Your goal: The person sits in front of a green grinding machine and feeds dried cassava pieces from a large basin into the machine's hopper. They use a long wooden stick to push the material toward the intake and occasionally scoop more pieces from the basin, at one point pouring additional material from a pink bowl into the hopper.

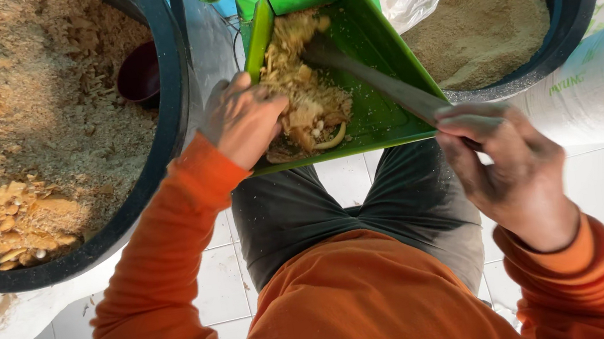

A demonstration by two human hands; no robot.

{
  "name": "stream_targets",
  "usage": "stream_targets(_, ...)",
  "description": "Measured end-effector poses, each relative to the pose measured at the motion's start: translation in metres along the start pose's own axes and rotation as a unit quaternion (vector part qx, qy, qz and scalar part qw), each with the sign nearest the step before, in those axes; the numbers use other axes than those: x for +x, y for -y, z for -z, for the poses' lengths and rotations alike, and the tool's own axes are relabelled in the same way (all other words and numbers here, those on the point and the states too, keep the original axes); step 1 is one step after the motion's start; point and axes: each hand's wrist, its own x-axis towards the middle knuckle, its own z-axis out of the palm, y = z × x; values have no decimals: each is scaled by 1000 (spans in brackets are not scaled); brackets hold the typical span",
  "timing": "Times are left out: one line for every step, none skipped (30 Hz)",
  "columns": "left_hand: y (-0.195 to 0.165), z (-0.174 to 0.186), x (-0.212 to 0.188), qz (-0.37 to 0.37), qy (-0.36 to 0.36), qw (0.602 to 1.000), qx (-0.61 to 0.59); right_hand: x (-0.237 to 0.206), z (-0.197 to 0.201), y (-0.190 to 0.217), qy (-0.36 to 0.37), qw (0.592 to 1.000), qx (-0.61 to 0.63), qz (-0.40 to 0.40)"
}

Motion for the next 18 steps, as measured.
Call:
stream_targets(2, -7, 4, -16, -25, 999, 29, 0, -6, -2, -14, 1000, 6, 20)
stream_targets(5, -12, 9, -32, -53, 996, 59, -1, -8, -3, -29, 999, 11, 17)
stream_targets(6, -16, 13, -36, -59, 996, 54, 0, -11, -4, -38, 999, 21, 12)
stream_targets(7, -18, 15, -40, -62, 996, 48, -1, -11, -4, -47, 998, 31, 8)
stream_targets(7, -20, 16, -46, -66, 996, 40, 1, -12, -2, -52, 998, 45, 1)
stream_targets(7, -19, 16, -39, -31, 998, 35, 2, -13, -1, -58, 997, 59, -5)
stream_targets(8, -17, 15, -33, 3, 999, 30, 3, -16, 1, -45, 998, 50, 18)
stream_targets(7, -15, 14, -26, 37, 999, 24, 5, -22, 1, -33, 998, 42, 41)
stream_targets(4, -13, 14, -28, 29, 999, 29, 7, -29, 2, -21, 997, 33, 64)
stream_targets(2, -10, 13, -30, 21, 999, 34, 7, -35, 2, -33, 997, 19, 71)
stream_targets(0, -7, 12, -31, 14, 999, 40, 6, -40, 2, -44, 996, 6, 77)
stream_targets(-2, -4, 10, -29, 2, 999, 33, 6, -44, 1, -56, 995, -7, 85)
stream_targets(-5, 0, 9, -26, -11, 999, 27, 5, -48, 1, -67, 994, 13, 81)
stream_targets(-7, 2, 8, -22, -21, 999, 19, 5, -50, 2, -75, 994, 35, 74)
stream_targets(-8, 5, 8, -18, -6, 1000, 7, 5, -51, 3, -82, 993, 57, 66)
stream_targets(-8, 8, 8, -15, 8, 1000, -5, 5, -52, 4, -72, 994, 44, 69)
stream_targets(-8, 10, 7, -12, 22, 1000, -18, 6, -51, 6, -62, 995, 31, 72)
stream_targets(-8, 11, 6, -6, 36, 999, -16, 6, -50, 8, -51, 996, 17, 74)
